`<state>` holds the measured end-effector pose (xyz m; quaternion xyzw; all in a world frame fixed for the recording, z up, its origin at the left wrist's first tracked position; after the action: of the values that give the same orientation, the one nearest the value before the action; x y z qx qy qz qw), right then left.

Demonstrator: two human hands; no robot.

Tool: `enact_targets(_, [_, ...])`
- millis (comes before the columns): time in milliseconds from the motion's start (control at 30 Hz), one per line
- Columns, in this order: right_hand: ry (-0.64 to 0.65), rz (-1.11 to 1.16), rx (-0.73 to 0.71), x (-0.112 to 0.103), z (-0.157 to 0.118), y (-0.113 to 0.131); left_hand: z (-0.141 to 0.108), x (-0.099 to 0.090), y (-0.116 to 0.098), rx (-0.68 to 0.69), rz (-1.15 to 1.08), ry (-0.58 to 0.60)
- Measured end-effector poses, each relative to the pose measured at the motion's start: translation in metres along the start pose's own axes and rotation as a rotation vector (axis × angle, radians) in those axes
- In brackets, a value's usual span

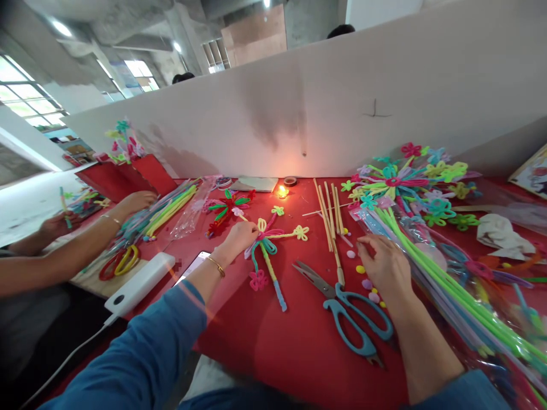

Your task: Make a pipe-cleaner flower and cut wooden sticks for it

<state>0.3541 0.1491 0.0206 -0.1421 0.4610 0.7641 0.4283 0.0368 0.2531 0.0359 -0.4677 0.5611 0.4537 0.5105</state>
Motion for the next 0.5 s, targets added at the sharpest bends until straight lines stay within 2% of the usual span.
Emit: enact_targets(500, [0.025, 0.005, -0.009, 0.005, 0.000, -0.002, 0.005, 0.013, -0.003, 0.054, 0.088, 0.024])
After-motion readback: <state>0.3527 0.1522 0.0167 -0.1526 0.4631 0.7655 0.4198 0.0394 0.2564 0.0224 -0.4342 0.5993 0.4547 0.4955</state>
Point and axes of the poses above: each hand's wrist, its own z-axis towards the middle knuckle, its own x-axis out of the palm, y = z × x, the point moved 7 cm from there along z, towards the middle knuckle, and after that the axes turned 11 degrees about z, right-handed, at the moved point
